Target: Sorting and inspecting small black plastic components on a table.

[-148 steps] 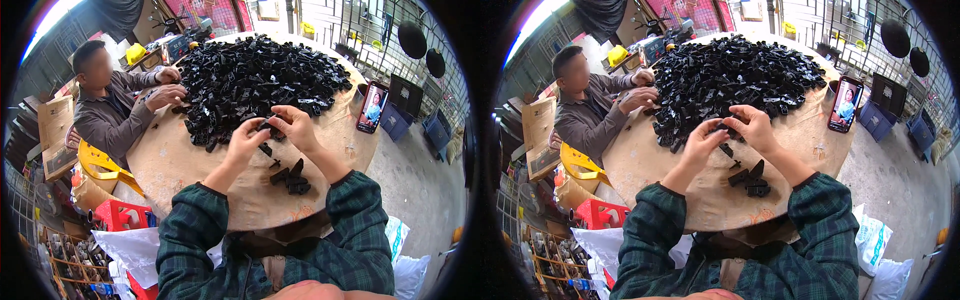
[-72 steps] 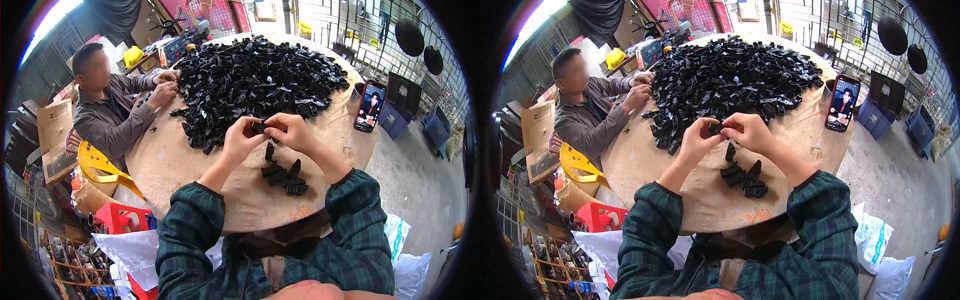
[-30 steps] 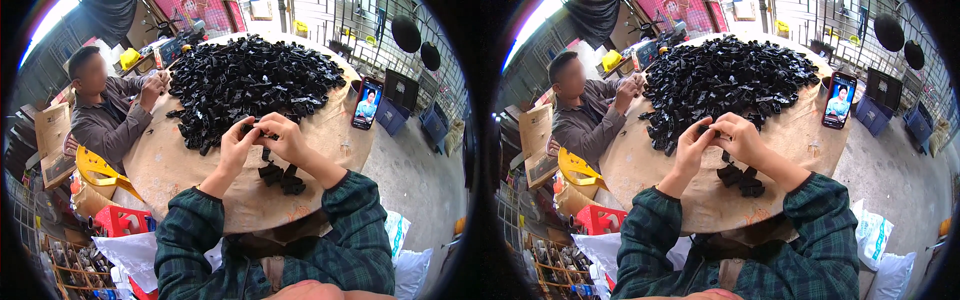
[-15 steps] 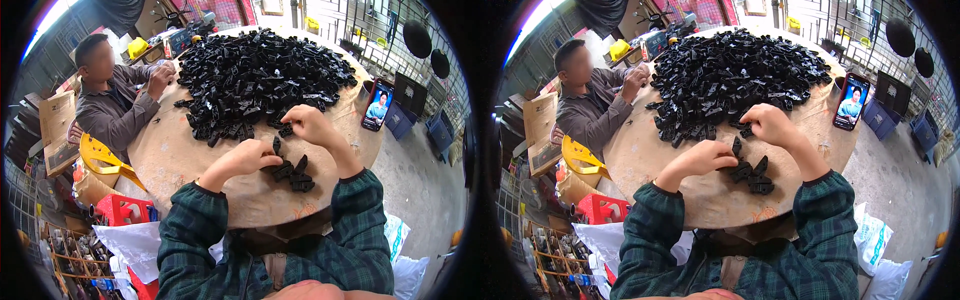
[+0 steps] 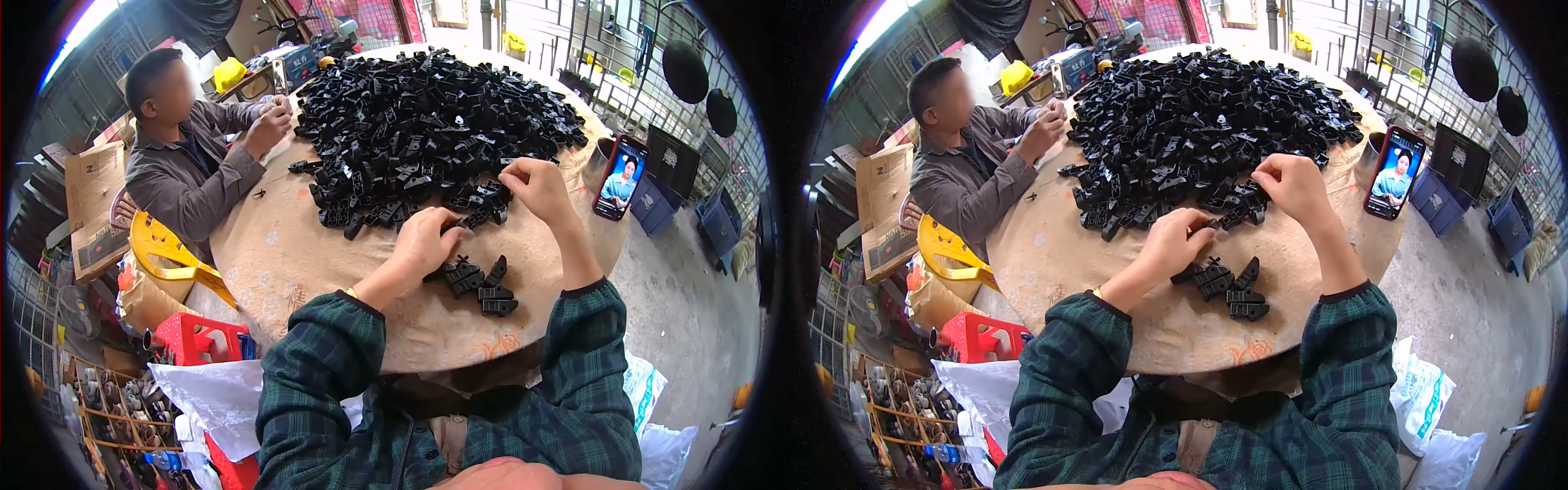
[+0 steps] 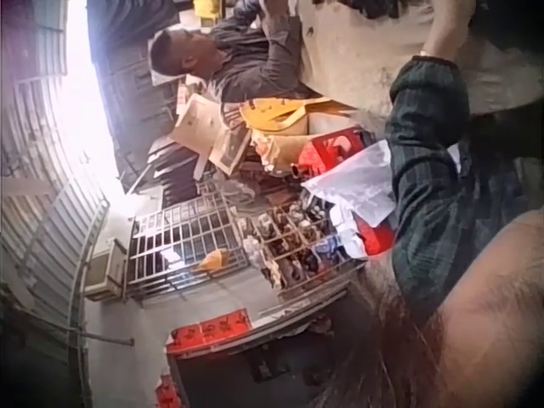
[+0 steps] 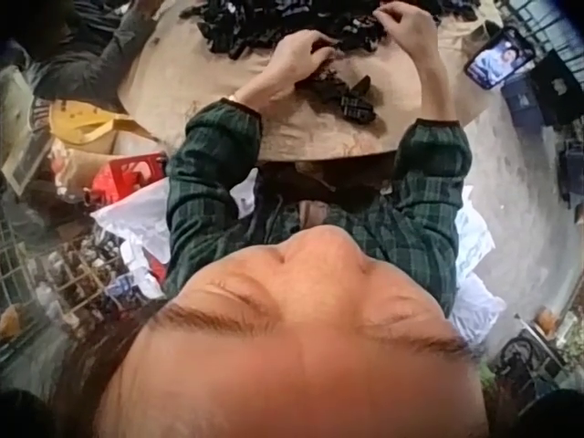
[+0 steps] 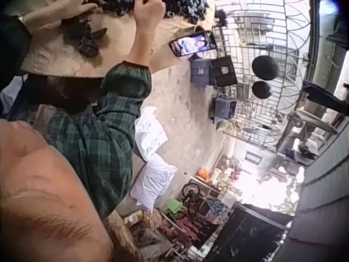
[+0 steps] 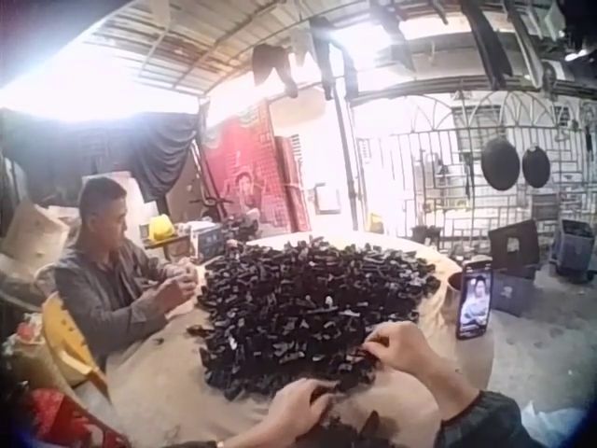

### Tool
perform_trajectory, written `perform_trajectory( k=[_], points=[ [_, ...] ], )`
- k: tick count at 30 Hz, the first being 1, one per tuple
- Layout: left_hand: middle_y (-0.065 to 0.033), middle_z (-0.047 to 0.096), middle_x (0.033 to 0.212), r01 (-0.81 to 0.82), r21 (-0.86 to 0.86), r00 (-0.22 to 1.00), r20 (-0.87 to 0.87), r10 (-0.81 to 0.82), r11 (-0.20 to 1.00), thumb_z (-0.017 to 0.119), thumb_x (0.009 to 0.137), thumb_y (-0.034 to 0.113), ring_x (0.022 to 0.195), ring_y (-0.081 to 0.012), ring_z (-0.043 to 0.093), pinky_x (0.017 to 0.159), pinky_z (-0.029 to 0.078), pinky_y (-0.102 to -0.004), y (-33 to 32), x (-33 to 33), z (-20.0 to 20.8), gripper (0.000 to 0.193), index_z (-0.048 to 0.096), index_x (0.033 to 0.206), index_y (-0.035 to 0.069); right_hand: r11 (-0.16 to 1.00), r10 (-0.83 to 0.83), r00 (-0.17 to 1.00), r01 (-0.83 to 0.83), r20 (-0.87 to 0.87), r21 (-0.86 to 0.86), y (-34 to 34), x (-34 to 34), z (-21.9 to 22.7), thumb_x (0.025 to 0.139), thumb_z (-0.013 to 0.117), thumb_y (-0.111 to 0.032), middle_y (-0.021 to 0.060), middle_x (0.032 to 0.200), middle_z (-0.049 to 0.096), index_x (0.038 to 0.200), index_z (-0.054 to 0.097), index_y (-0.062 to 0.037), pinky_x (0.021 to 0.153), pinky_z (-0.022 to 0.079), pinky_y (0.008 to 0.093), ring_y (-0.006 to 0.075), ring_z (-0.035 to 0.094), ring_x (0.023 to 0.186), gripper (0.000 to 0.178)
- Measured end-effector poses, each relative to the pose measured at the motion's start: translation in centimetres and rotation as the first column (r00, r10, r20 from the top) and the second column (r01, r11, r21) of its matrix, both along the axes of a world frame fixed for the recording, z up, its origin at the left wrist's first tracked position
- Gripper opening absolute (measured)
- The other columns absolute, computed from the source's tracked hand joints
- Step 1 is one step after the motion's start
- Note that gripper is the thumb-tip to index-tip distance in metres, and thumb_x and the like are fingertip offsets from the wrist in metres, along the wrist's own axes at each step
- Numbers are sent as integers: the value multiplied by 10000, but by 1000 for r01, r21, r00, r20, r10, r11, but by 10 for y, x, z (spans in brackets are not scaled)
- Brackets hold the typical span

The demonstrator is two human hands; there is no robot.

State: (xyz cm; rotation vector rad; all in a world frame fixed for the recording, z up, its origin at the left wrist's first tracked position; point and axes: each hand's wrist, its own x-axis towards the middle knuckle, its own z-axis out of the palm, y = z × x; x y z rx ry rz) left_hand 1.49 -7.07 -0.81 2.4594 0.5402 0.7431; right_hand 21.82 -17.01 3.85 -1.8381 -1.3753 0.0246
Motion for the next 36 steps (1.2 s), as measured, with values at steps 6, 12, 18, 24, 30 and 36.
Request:
perform_trajectory(
  k=[6,12,18,24,30,36],
  points=[
    [-59,615,887,75,-670,974,208,89,739,638,838,184,737,-102,573,654,483,-232,13,-2,12,319,528,1032,-44,964,127,905,-17,405,-265,-3,-21,-13,700,681,-238,134,817,648,1053,601,-81,668,494,368,309,625,757,394],
    [-34,594,843,258,-811,937,343,69,524,717,770,188,743,-83,550,642,461,-223,20,-4,8,318,552,962,-5,983,183,983,-183,27,1,1,-19,-6,737,665,-146,82,709,599,1085,551,-47,582,483,294,170,591,627,380],
    [-25,614,812,373,-714,896,442,-32,592,724,743,70,727,-83,565,642,476,-221,11,-2,16,335,565,1029,-2,869,441,485,-442,-755,223,-1,-45,8,804,674,-171,5,714,540,1120,497,-73,419,412,174,39,504,516,375],
    [-50,639,828,386,-708,887,461,-27,591,709,737,14,719,-103,598,652,498,-234,-2,0,17,310,562,1009,-2,812,568,201,-292,-798,505,10,-57,-11,816,675,-187,8,705,543,1048,530,-34,420,425,190,61,510,491,314],
    [-70,645,821,361,-695,864,500,57,622,696,744,-2,698,-104,609,638,502,-218,2,1,15,241,562,944,-10,838,524,312,-356,-792,414,12,-59,-16,864,610,-172,12,723,575,1035,607,-17,474,449,197,60,533,557,232],
    [-84,648,858,342,-711,848,515,124,614,686,744,-21,755,-117,622,688,518,-229,6,-1,16,243,572,959,-26,886,435,445,-365,-783,285,8,-63,-5,892,559,-178,45,786,617,1068,596,-1,507,486,200,83,579,592,253]
  ],
)
